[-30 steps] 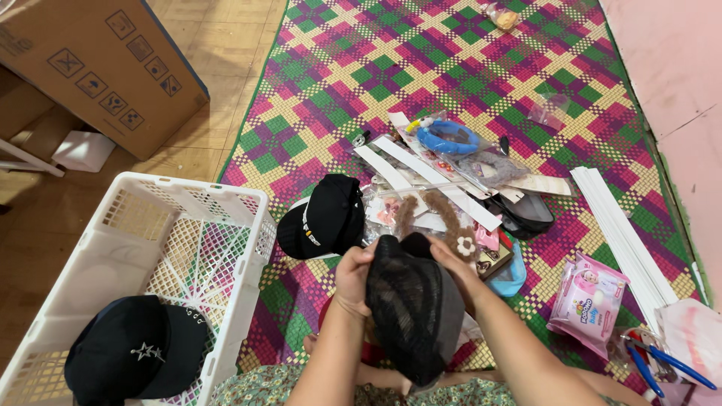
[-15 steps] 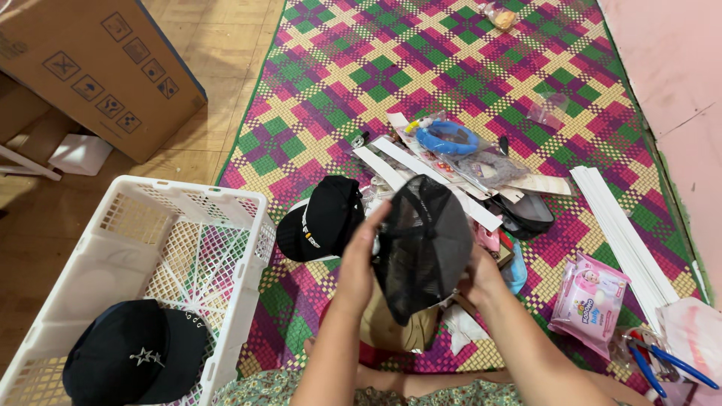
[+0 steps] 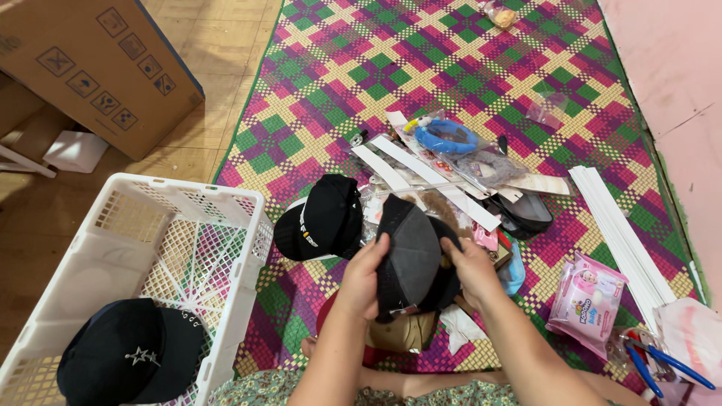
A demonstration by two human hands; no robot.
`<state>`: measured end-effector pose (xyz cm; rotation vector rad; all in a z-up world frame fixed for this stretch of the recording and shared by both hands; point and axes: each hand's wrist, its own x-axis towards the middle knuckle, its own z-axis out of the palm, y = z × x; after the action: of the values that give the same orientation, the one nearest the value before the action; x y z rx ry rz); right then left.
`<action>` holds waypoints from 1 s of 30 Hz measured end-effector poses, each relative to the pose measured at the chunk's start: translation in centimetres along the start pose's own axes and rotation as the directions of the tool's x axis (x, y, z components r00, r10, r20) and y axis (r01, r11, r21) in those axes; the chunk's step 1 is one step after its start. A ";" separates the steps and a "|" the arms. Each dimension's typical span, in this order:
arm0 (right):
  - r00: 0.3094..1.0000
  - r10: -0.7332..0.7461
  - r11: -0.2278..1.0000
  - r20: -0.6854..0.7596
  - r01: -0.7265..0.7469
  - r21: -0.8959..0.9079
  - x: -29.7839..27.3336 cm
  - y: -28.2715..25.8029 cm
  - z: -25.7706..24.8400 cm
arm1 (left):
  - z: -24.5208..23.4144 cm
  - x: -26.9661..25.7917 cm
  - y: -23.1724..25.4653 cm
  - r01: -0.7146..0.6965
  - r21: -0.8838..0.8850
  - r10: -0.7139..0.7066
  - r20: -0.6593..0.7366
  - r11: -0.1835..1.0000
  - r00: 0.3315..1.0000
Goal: The person sits on a patterned mat and cleans several baseball caps using a white wipe. They handle a black mesh cap, a beige cap with red brim, and a grey cap, wiping the exterior surfaces and placing them into a white plastic basket.
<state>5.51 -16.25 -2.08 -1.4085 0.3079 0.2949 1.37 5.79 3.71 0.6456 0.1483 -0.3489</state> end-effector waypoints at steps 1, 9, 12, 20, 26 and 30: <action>0.999 0.035 0.997 0.039 -0.038 0.060 -0.1 -0.1 0.0 | -0.1 0.1 0.3 0.041 -0.079 -0.044 -0.028 0.996 0.999; 0.985 0.170 0.915 0.010 -0.161 0.369 0.0 -0.2 -0.7 | -1.0 0.7 1.8 -0.059 -0.012 0.059 0.003 0.998 0.998; 0.981 0.194 0.898 -0.005 -0.176 0.403 0.7 0.3 -1.4 | -1.7 1.7 0.6 -0.188 0.511 0.126 0.153 0.839 0.980; 0.959 0.253 0.884 0.128 -0.283 0.372 1.9 2.1 -2.8 | -3.3 1.0 -0.9 0.021 0.470 -0.074 0.095 0.882 0.993; 0.956 0.182 0.812 0.231 -0.278 0.512 -1.0 0.5 -0.5 | -2.9 0.7 0.8 -0.116 0.067 0.122 -0.086 0.991 0.989; 0.967 0.137 0.835 0.214 -0.229 0.501 -3.3 -2.2 3.1 | -2.8 -0.1 4.9 -0.353 0.450 0.405 -0.023 0.821 0.914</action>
<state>3.39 -13.55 1.58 -0.8065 0.3521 0.4502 2.98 11.18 4.34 1.1245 0.0478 0.0535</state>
